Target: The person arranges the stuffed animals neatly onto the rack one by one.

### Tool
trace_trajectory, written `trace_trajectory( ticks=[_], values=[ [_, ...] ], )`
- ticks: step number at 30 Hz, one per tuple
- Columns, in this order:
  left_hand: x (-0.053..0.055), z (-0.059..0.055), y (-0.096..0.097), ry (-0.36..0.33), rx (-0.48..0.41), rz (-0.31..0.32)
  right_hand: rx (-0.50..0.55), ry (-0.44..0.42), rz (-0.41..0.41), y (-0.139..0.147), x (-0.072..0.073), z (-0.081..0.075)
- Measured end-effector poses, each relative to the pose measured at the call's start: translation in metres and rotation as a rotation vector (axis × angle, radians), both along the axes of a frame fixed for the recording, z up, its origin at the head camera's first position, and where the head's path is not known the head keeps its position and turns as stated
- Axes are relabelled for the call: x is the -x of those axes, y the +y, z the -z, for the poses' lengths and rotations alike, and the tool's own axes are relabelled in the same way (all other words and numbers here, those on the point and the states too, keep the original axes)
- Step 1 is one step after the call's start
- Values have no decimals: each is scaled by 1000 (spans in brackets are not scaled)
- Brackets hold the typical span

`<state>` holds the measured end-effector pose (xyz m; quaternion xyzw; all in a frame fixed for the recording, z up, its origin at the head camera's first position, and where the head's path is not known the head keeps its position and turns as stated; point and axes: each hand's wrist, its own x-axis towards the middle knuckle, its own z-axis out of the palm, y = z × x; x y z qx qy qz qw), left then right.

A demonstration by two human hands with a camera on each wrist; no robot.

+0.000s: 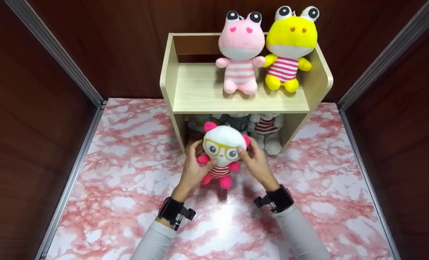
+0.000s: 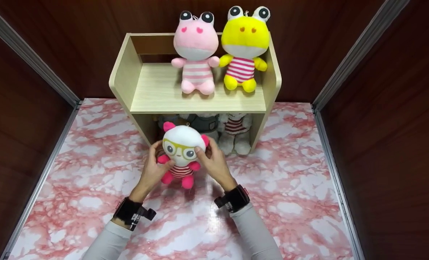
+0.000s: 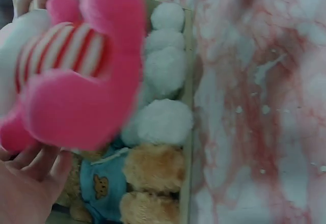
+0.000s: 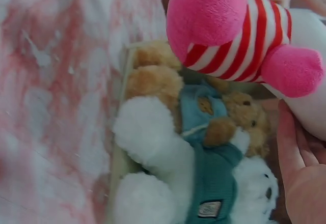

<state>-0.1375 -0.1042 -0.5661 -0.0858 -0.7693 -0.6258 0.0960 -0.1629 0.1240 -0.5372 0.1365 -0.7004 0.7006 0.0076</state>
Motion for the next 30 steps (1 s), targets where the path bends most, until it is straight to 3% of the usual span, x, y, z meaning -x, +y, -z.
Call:
trace_trajectory(
  ticks=[5,9,24,30],
  values=[
    [-4,5,-3,-67,37,62,37,74,8,5,5,-14],
    [-4,4,-2,-65,41,84,35,133,12,6,7,-23],
    [-2,1,7,-3,63,50,42,137,10,4,6,-31],
    [-3,-9,7,63,17,-2,116,111,-43,9,4,-30]
  ],
)
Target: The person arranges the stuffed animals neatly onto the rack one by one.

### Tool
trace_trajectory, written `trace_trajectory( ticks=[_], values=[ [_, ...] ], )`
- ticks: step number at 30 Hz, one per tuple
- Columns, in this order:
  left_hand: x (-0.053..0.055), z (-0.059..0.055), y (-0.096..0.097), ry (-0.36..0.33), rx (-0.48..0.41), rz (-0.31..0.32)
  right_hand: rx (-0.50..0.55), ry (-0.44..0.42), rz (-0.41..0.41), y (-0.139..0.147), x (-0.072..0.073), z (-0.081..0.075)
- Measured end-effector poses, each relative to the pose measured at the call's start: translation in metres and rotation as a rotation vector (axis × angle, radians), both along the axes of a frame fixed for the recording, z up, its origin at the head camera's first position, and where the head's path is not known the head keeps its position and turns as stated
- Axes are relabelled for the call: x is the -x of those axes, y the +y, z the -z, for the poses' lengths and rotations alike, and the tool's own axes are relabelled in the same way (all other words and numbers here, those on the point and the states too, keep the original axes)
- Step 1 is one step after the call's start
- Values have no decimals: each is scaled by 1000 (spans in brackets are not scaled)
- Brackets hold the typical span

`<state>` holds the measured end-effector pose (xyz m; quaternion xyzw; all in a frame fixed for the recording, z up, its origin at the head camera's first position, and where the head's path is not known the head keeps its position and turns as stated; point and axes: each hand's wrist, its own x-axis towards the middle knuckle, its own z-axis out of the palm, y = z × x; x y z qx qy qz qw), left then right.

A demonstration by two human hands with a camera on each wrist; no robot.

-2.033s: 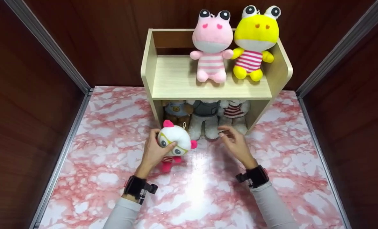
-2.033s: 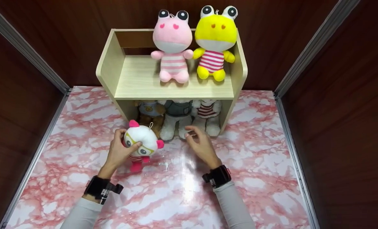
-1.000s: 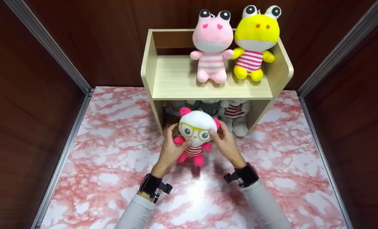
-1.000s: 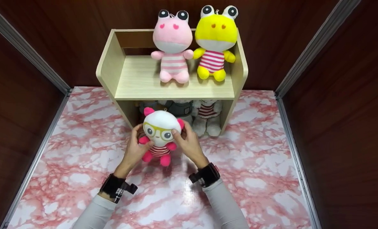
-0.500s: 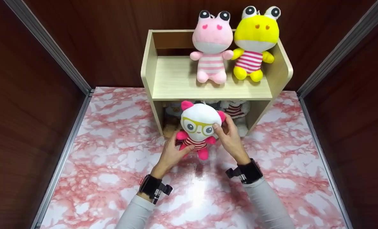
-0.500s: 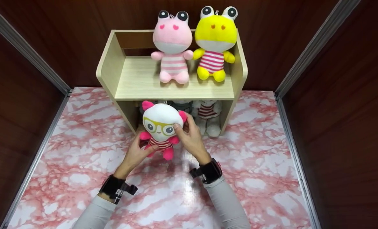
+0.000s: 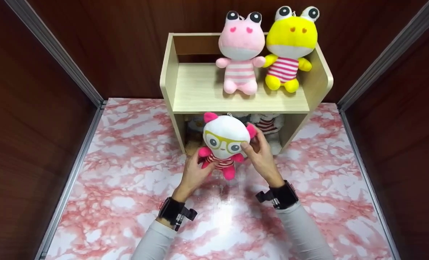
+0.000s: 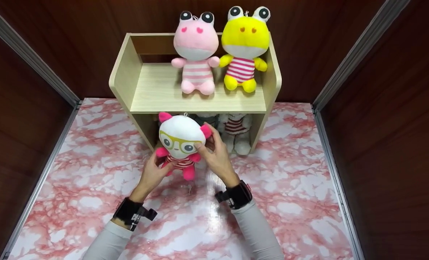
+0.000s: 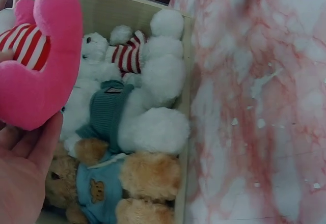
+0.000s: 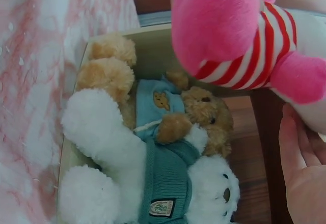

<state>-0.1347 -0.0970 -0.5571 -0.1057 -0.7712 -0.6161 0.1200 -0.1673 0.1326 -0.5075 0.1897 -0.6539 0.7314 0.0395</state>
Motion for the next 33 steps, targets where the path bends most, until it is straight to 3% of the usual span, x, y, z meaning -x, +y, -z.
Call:
trace_trajectory(
  ticks=[5,9,16,18,21,26,33],
  values=[
    [2,-21,-3,110,-27,-46,86,64,-25,10,-1,4],
    [9,-47,-5,180,-18,-88,99,153,-20,19,0,6],
    [30,-98,-8,274,95,-303,65,193,23,26,-1,4],
    [37,-111,-8,284,70,-331,60,199,32,26,-1,4],
    [48,-126,-7,279,-10,-321,46,211,55,26,-1,5],
    [63,-143,-4,226,-56,-341,31,221,84,28,-1,9],
    [84,-151,1,197,-39,-435,29,220,87,29,-1,13]
  ],
)
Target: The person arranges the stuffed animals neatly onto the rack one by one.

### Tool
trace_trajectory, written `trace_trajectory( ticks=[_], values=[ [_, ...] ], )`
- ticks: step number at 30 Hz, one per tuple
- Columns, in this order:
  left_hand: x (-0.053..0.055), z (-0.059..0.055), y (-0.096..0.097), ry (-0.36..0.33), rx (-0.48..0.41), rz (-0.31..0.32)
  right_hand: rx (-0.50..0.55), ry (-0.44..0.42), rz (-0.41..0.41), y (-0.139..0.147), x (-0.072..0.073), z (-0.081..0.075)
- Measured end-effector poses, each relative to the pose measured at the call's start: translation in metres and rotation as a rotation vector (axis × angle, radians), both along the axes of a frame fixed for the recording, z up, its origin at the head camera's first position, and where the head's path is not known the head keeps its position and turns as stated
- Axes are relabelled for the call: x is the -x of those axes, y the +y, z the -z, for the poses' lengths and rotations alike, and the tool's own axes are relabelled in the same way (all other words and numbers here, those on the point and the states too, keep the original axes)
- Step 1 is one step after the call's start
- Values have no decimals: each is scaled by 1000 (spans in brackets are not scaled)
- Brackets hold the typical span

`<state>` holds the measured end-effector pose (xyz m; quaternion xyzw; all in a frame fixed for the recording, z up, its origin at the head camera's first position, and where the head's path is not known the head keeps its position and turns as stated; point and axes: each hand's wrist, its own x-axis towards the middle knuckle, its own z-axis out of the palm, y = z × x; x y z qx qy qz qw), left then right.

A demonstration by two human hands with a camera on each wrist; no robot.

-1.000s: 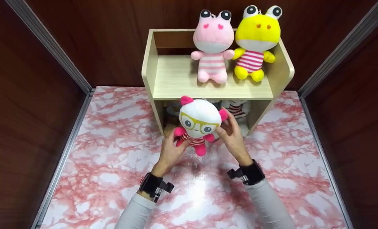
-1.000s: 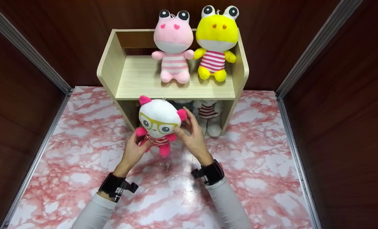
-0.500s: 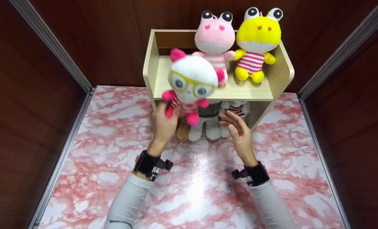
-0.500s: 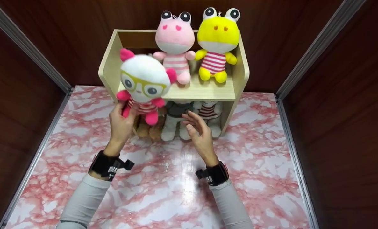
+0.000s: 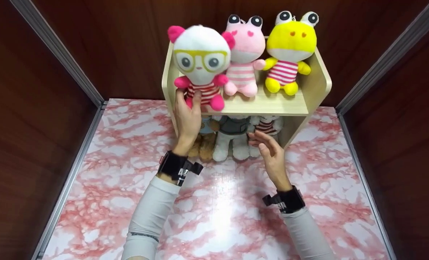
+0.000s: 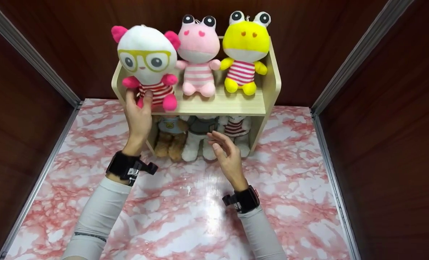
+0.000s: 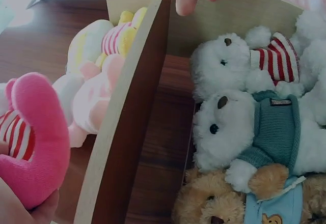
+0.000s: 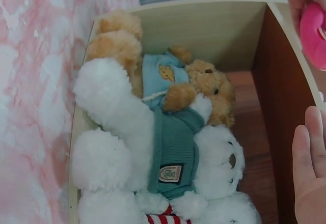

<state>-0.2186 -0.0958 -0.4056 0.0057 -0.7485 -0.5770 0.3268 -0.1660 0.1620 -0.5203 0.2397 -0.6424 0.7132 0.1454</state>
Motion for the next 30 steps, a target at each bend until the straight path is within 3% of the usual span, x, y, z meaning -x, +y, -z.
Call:
trace_trajectory(
  ticks=[12,22,30],
  values=[
    [36,-8,-5,-123,26,-57,-28,2,20,-1,-2,6],
    [51,-10,-15,-215,67,-80,-31,-10,18,-1,-4,9],
    [59,-14,-20,-345,142,-72,-53,-5,22,-3,-3,10]
  ],
)
